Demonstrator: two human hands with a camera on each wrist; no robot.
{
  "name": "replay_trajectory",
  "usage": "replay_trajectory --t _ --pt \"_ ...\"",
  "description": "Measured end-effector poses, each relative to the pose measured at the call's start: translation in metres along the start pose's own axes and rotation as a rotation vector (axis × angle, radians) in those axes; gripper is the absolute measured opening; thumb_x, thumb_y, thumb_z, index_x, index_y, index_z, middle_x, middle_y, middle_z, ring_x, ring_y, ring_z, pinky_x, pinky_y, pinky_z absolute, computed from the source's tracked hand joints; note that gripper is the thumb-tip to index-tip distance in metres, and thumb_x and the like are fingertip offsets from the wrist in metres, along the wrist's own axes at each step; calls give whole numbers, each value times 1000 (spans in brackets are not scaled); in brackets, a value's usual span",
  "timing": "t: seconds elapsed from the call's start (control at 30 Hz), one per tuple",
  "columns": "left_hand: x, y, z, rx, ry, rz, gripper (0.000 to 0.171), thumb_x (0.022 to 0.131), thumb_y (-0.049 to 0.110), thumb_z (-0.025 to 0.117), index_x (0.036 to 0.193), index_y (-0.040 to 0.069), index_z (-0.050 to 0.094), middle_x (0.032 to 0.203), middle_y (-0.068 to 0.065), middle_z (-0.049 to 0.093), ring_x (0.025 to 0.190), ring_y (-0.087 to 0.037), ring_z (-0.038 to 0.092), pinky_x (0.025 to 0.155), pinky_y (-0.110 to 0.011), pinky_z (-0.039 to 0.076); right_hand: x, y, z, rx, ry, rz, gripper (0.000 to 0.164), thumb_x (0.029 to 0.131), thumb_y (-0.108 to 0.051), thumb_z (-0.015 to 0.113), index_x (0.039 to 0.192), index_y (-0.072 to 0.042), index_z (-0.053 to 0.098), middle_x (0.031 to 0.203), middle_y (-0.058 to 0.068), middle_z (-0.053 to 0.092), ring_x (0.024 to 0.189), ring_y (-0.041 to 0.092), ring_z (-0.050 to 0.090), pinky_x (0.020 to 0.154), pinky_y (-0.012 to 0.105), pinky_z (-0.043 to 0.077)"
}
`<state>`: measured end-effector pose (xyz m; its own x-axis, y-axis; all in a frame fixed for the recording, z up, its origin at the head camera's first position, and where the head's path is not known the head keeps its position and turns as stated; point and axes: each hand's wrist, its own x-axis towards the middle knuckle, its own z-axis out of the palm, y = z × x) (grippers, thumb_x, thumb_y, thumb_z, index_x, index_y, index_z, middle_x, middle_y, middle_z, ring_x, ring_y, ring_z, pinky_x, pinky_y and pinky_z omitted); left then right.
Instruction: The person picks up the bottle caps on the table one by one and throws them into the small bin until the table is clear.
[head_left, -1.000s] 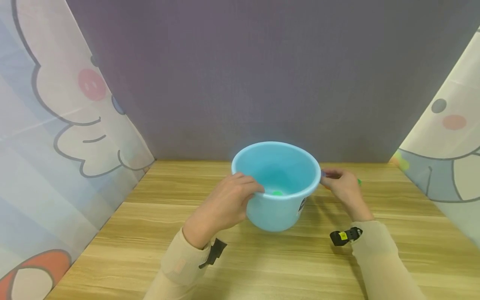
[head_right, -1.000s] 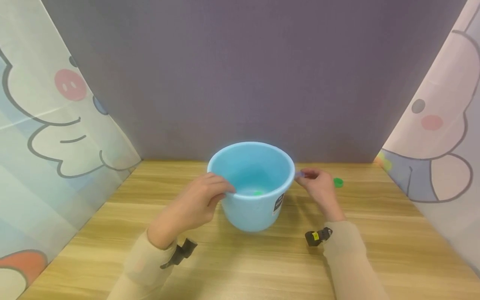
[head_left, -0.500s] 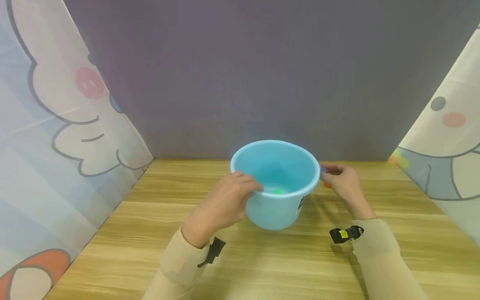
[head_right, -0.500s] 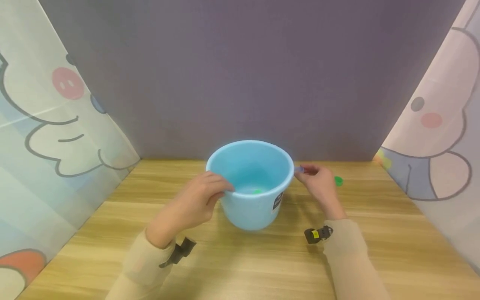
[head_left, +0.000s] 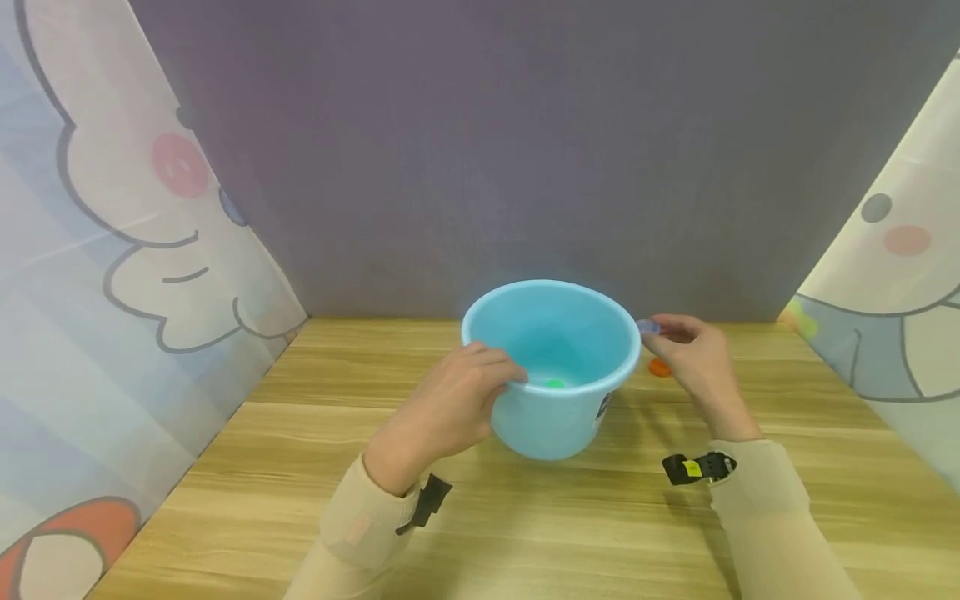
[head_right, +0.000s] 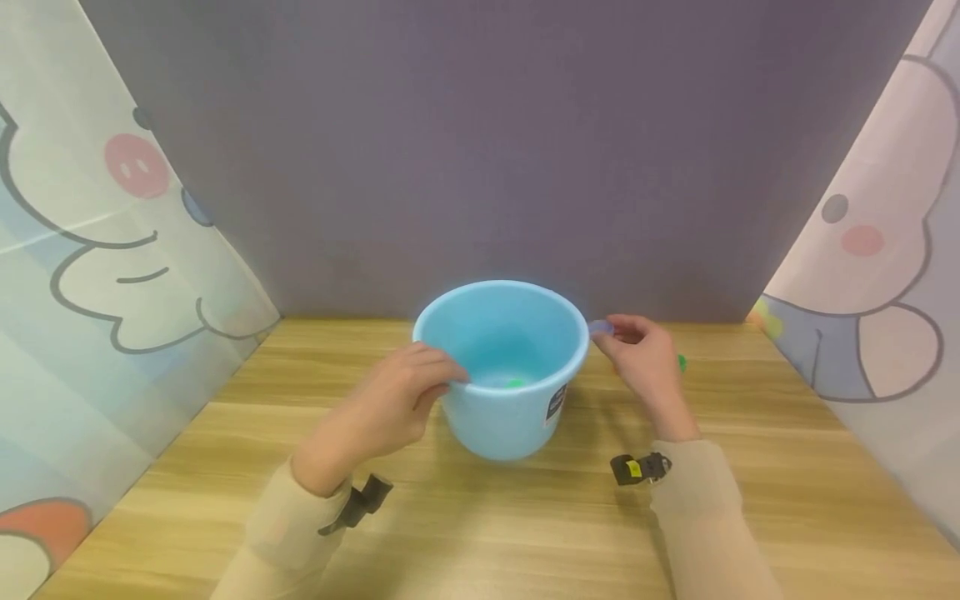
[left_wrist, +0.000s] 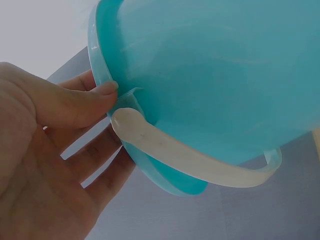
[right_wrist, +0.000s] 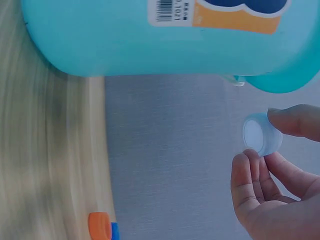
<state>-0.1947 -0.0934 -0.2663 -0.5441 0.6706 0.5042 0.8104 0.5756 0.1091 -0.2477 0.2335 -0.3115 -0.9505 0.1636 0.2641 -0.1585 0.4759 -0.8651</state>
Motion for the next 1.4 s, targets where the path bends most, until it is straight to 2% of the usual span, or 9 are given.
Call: replay_trajectory --t 0.13,0.33,0.43,0.8,1.4 --pt "0 -1 0 0 4 0 33 76 -11 78 102 9 75 99 0 73 94 -22 62 88 -36 53 -1 -6 -2 24 21 -20 56 96 -33 70 134 6 59 121 17 61 95 5 57 72 15 54" --pt "0 -2 0 4 9 -2 33 77 -12 76 102 9 75 99 0 72 94 -22 63 88 -36 54 -3 -14 -4 62 61 -47 52 95 -30 72 131 7 61 105 -3 63 93 5 59 70 13 54" --pt "0 -2 0 4 6 -1 32 77 -12 75 102 9 75 98 0 72 94 -22 63 88 -36 53 -5 -17 -5 56 83 -56 51 95 -30 73 129 6 62 102 -8 62 93 6 58 70 12 52" --pt "0 -3 1 -2 9 2 31 80 -12 73 102 9 75 99 0 73 95 -22 63 89 -36 53 -10 -27 -11 56 128 -71 49 94 -29 73 129 3 63 102 -10 62 94 8 57 72 9 50" --pt "0 -3 0 2 8 -3 30 80 -12 73 102 9 75 97 0 72 92 -21 62 87 -35 53 -16 -42 -9 85 141 -119 45 92 -26 76 127 1 65 102 -11 64 94 9 59 73 10 51"
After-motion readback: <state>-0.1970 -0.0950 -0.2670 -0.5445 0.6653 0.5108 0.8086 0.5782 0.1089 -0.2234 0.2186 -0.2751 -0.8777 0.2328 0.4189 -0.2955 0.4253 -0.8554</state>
